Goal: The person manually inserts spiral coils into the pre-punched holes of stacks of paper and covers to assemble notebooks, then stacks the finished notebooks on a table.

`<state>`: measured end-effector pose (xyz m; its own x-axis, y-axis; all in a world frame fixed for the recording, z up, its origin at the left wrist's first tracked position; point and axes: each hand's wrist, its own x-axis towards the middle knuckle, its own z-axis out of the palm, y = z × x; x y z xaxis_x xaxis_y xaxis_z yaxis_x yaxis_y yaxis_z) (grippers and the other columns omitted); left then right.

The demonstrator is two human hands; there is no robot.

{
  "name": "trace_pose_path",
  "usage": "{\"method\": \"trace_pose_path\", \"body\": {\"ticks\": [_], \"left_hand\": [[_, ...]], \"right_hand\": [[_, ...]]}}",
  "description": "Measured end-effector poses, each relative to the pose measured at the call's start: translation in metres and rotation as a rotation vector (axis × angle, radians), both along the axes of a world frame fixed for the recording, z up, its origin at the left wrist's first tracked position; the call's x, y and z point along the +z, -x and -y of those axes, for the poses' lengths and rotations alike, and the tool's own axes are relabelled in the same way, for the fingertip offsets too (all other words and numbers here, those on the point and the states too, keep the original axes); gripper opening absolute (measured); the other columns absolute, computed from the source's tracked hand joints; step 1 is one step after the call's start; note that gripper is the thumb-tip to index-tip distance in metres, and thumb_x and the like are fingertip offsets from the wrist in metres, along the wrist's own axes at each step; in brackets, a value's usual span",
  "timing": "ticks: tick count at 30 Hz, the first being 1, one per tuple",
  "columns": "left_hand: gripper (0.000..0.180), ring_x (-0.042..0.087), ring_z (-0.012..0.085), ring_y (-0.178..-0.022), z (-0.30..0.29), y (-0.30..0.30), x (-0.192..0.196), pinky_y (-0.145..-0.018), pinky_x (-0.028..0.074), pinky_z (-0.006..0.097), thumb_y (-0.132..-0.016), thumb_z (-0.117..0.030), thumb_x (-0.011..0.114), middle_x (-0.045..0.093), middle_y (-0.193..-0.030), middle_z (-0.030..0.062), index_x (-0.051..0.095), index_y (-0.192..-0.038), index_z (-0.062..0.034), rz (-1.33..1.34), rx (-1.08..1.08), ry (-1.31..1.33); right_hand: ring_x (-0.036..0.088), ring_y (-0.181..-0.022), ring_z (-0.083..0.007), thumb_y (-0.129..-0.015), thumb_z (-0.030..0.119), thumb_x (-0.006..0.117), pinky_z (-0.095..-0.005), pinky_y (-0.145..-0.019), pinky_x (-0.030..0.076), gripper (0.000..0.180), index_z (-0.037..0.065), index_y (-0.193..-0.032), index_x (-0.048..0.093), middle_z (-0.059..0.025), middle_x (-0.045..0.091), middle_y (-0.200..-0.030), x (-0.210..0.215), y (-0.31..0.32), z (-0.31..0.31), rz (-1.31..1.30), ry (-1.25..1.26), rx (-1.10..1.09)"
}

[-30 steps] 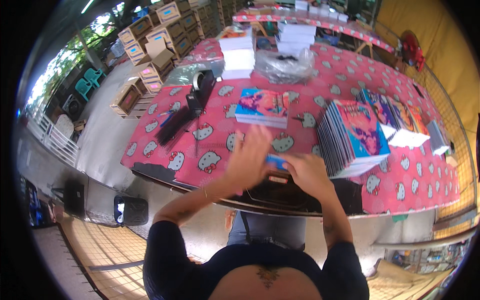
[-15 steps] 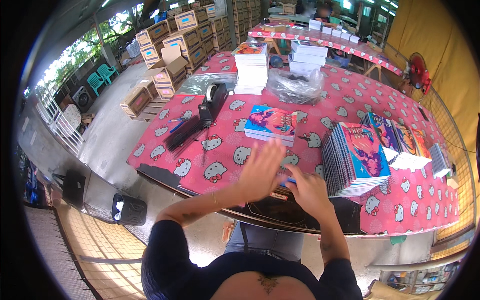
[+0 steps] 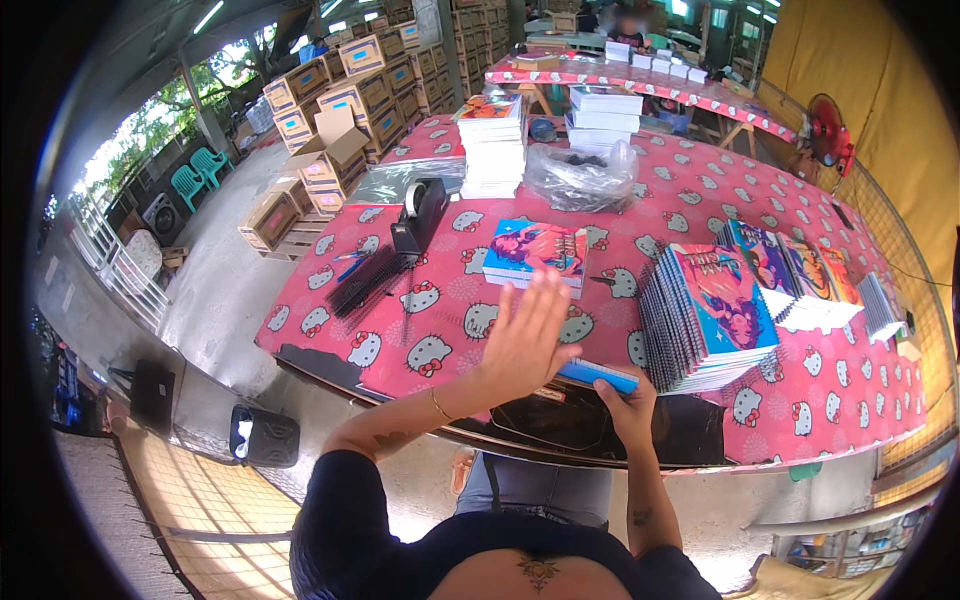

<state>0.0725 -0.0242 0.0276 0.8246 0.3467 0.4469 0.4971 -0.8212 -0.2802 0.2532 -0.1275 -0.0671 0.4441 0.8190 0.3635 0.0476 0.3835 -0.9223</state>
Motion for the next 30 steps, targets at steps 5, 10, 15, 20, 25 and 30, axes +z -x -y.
{"method": "trace_pose_path", "body": {"ticks": [5,10,15,20,25,30], "left_hand": [[0.087,0.04,0.036,-0.141,0.025,0.004,-0.022,-0.112,0.03,0.06,-0.086,-0.057,0.061,0.042,-0.15,0.0234,0.041,-0.146,0.0034,-0.082,-0.156,0.078],[0.092,0.037,0.0405,-0.142,0.019,0.002,-0.047,-0.113,0.026,0.065,-0.085,-0.061,0.059,0.04,-0.15,0.0283,0.039,-0.145,0.0055,-0.034,-0.25,0.119],[0.09,0.032,0.0438,-0.145,-0.02,-0.023,-0.009,-0.114,0.023,0.065,-0.087,-0.058,0.059,0.037,-0.152,0.03,0.04,-0.144,0.0084,0.205,-0.026,-0.031],[0.086,0.032,0.0439,-0.146,0.021,-0.014,-0.025,-0.116,0.021,0.064,-0.091,-0.055,0.054,0.034,-0.155,0.0303,0.038,-0.147,0.008,-0.109,-0.156,0.146],[0.084,0.028,0.0445,-0.148,0.018,-0.003,-0.069,-0.117,0.016,0.064,-0.097,-0.054,0.047,0.032,-0.156,0.0311,0.031,-0.15,0.009,0.073,-0.314,0.203],[0.075,0.029,0.0368,-0.15,-0.007,-0.034,-0.011,-0.119,0.015,0.059,-0.099,-0.051,0.047,0.037,-0.157,0.025,0.04,-0.148,0.0055,0.138,-0.184,0.135]], "right_hand": [[0.061,-0.085,-0.0065,-0.09,0.005,0.075,-0.024,-0.078,0.05,0.019,-0.002,-0.106,0.068,-0.0034,0.072,-0.097,0.001,-0.001,0.001,0.047,0.017,-0.011],[0.058,-0.08,-0.0062,-0.097,0.012,0.067,-0.024,-0.073,0.048,0.019,-0.002,-0.11,0.069,0.0003,0.07,-0.091,0.005,-0.017,0.006,0.075,0.138,0.195],[0.05,-0.071,-0.0061,-0.096,0.015,0.067,-0.0262,-0.062,0.043,0.022,0.0,-0.112,0.069,-0.0037,0.061,-0.075,0.021,-0.024,0.004,0.463,0.345,0.182],[0.04,-0.061,-0.0093,-0.096,0.017,0.067,-0.0323,-0.054,0.036,0.022,-0.001,-0.109,0.068,-0.0089,0.05,-0.066,0.024,-0.014,-0.005,0.334,0.056,0.17],[0.046,-0.061,-0.0128,-0.095,0.013,0.067,-0.0329,-0.056,0.041,0.023,0.002,-0.115,0.069,-0.0135,0.062,-0.076,0.023,-0.018,-0.004,0.391,0.223,0.225],[0.056,-0.063,-0.0212,-0.09,0.006,0.067,-0.0352,-0.06,0.046,0.021,-0.001,-0.11,0.068,-0.0178,0.065,-0.081,0.042,-0.013,-0.004,0.499,0.196,0.181]]}}
